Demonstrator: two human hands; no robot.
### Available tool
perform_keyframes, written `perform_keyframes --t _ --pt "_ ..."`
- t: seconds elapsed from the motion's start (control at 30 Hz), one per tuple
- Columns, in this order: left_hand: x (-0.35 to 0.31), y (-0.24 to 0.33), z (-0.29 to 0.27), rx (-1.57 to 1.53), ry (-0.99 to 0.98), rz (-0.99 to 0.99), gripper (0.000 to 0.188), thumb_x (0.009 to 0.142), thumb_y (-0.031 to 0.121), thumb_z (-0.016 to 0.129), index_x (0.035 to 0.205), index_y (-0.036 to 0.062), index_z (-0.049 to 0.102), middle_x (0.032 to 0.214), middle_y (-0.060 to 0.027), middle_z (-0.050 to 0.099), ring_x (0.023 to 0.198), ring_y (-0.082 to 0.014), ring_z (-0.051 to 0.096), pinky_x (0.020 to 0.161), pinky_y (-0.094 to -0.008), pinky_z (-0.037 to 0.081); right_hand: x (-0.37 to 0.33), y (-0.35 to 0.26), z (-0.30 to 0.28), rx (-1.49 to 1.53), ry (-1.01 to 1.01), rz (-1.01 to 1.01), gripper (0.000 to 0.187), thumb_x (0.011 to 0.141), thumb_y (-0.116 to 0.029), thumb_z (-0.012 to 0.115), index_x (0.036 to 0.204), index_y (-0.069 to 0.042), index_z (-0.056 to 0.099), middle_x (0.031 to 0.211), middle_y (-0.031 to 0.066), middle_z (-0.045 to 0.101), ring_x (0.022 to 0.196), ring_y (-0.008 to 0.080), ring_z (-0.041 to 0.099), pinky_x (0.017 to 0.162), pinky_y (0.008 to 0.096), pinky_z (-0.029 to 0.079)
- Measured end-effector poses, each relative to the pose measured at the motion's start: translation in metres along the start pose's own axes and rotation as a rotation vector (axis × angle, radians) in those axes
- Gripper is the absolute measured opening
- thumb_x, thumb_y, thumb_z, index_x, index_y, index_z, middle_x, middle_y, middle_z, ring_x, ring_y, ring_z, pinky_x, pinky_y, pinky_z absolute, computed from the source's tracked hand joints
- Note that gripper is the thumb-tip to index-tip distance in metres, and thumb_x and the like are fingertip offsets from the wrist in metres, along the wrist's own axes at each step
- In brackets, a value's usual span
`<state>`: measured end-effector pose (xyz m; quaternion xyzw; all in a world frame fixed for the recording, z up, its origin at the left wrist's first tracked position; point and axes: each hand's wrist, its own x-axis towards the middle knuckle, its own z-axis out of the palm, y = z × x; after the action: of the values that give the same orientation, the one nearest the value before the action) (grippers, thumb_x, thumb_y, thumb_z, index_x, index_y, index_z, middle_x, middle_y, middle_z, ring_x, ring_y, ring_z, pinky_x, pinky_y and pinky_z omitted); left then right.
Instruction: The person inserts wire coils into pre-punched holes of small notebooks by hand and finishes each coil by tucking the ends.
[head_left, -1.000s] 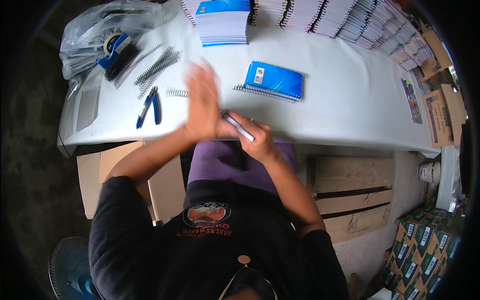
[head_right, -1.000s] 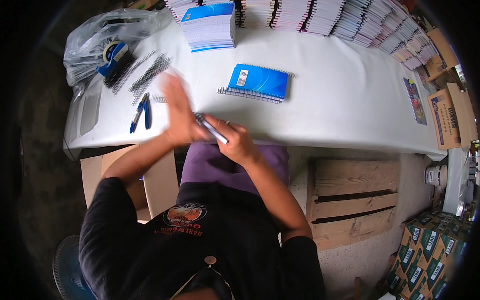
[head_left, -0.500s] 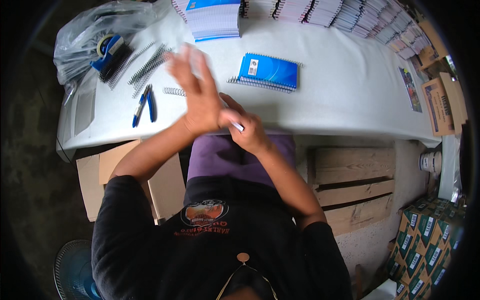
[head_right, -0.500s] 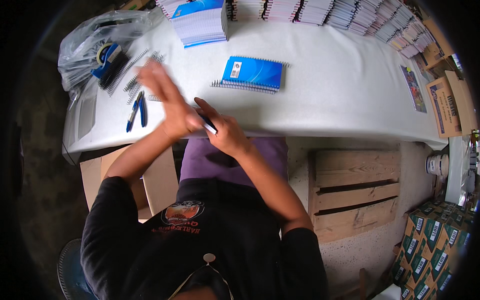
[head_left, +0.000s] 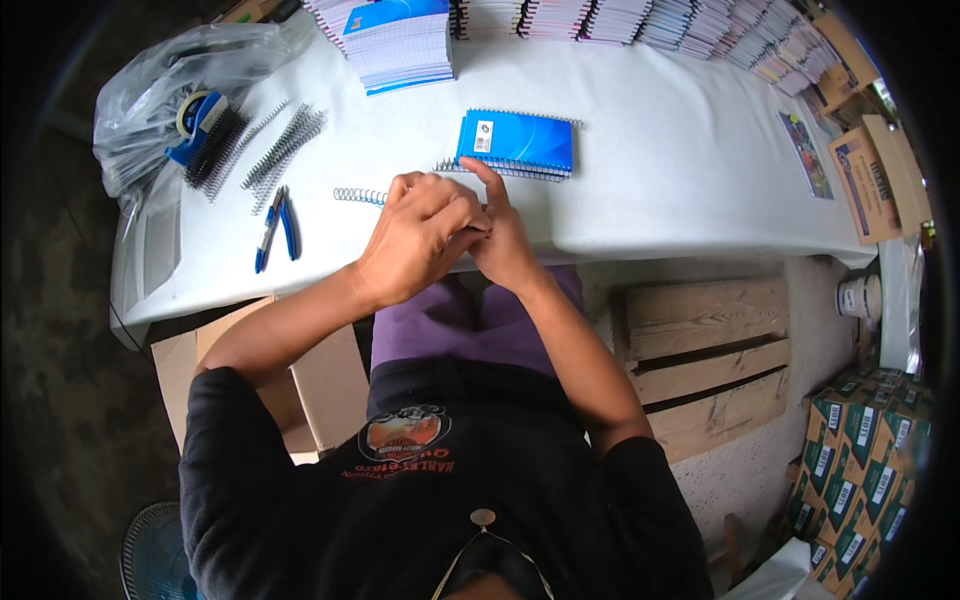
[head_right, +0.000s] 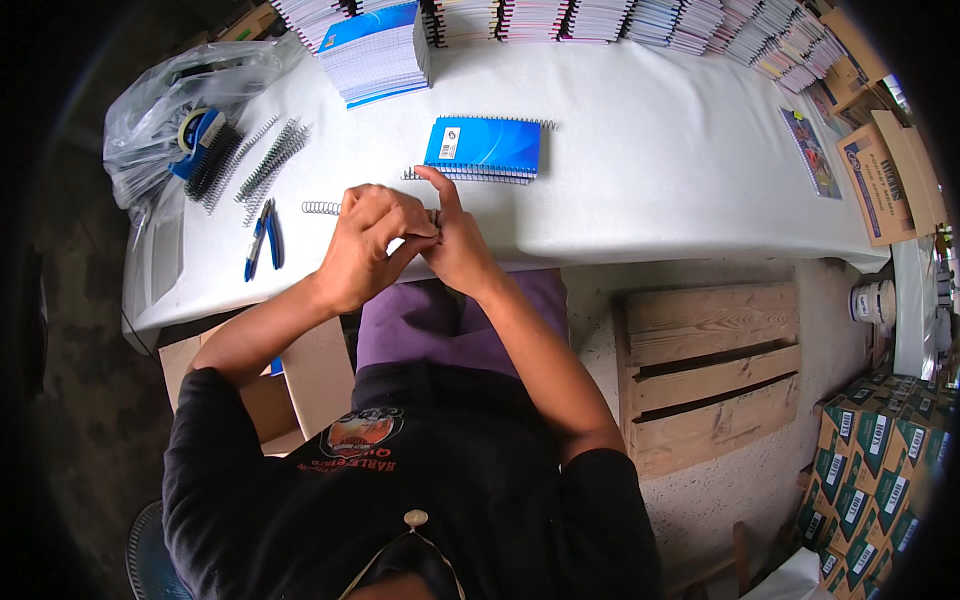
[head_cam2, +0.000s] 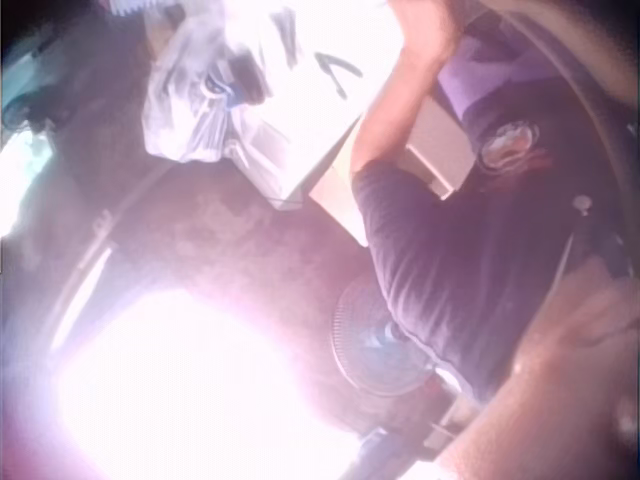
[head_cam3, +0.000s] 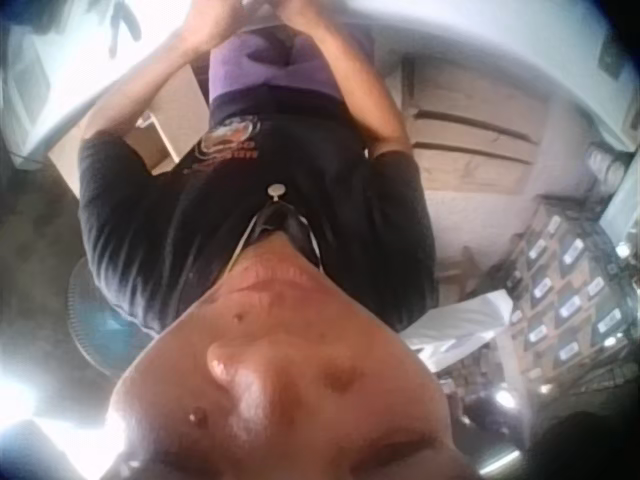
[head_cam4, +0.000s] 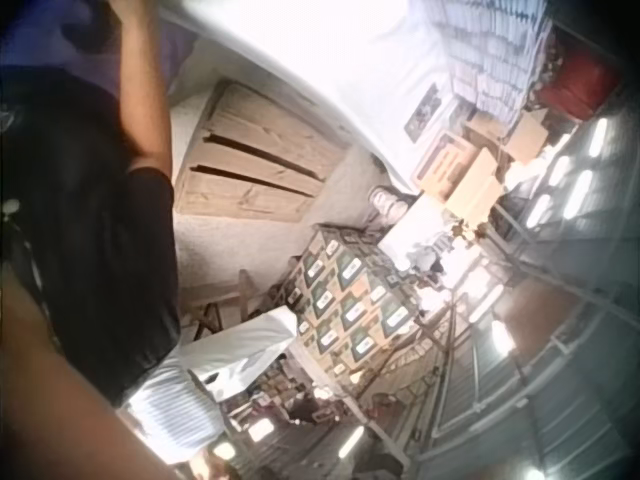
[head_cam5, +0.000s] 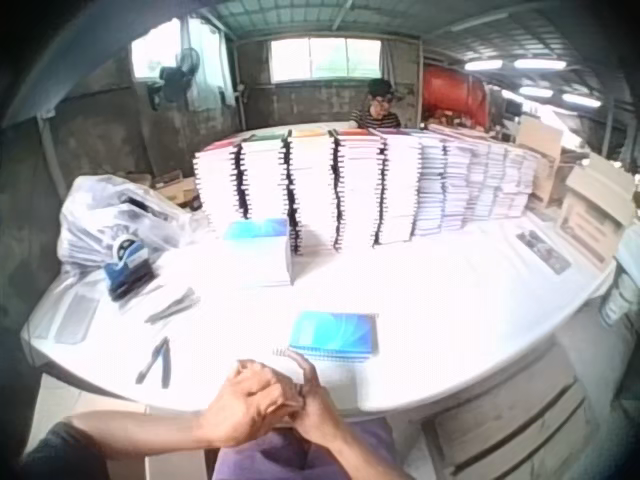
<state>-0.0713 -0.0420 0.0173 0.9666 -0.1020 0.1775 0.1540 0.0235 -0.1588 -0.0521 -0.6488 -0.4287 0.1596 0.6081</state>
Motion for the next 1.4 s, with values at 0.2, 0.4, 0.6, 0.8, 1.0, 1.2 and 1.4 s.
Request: perform_keyframes --t 0.2,0.4,0.6,0.8,1.0,1.2,1.4 --pt "0.021 0.007 -0.021 0.022 -0.074 0.032 0.03 0.073 0.024 0.071 0.099 0.0132 0.061 0.093 -0.0031 0.06 0.089 -0.0195 0.055 0.083 -0.0354 0.032 0.003 0.006 0.002 0.009 0.032 -0.15 0.073 0.078 0.003 0.058 0.137 -0.011 0.017 0.092 0.0164 0.064 0.086 0.03 0.065 0.075 0.0387 0.05" --pt "0.026 0.006 -0.027 0.083 -0.149 0.052 0.026 0.076 0.023 0.069 0.098 0.012 0.063 0.092 -0.0029 0.061 0.089 -0.019 0.056 0.084 -0.0352 0.032 0.001 0.003 0.001 0.005 0.006 -0.024 0.068 0.08 -0.003 0.061 0.135 -0.009 0.022 0.103 0.0199 0.061 0.095 0.0362 0.061 0.077 0.0411 0.05" --pt "0.029 0.0 -0.033 -0.021 -0.179 0.084 0.019 0.077 0.016 0.067 0.095 0.0106 0.063 0.09 -0.0035 0.062 0.089 -0.0186 0.057 0.086 -0.0361 0.032 0.001 0.004 0.002 0.047 0.035 -0.059 0.066 0.081 -0.003 0.059 0.136 -0.01 0.022 0.102 0.0208 0.061 0.094 0.0388 0.06 0.077 0.0409 0.049" --pt "0.027 0.003 -0.029 0.069 -0.17 0.057 0.022 0.07 0.019 0.073 0.088 0.0115 0.064 0.086 -0.0011 0.062 0.092 -0.0172 0.056 0.088 -0.037 0.031 0.001 -0.003 -0.001 0.025 -0.028 0.041 0.065 0.082 -0.001 0.057 0.137 -0.01 0.024 0.103 0.0207 0.06 0.094 0.0391 0.06 0.078 0.0391 0.049" --pt "0.031 0.01 -0.025 0.237 0.489 -0.161 0.071 0.058 0.034 0.082 0.115 0.0063 0.049 0.118 -0.0148 0.047 0.114 -0.0319 0.041 0.097 -0.0419 0.029 0.005 0.002 -0.012 -0.045 0.248 -0.329 0.057 0.087 -0.007 0.057 0.136 -0.006 0.027 0.127 0.0102 0.044 0.11 0.0175 0.047 0.092 0.0318 0.041" --pt "0.06 0.011 0.04 -1.177 0.704 -0.478 0.037 0.085 0.005 0.061 0.118 -0.0027 0.049 0.107 -0.0109 0.059 0.107 -0.019 0.052 0.092 -0.0303 0.039 0.033 -0.011 -0.035 0.416 0.58 -0.153 0.054 0.095 -0.03 0.046 0.136 -0.003 0.023 0.126 0.0135 0.038 0.114 0.0211 0.039 0.097 0.0318 0.031" --pt "0.06 -0.028 0.077 0.219 0.253 -0.162 0.051 0.075 0.032 0.071 0.117 0.0085 0.055 0.119 -0.0137 0.052 0.11 -0.0305 0.049 0.095 -0.0439 0.037 0.021 0.027 -0.068 0.149 0.616 0.014 0.057 0.094 -0.027 0.048 0.139 0.0 0.025 0.14 0.0221 0.032 0.126 0.0293 0.037 0.101 0.0341 0.032"
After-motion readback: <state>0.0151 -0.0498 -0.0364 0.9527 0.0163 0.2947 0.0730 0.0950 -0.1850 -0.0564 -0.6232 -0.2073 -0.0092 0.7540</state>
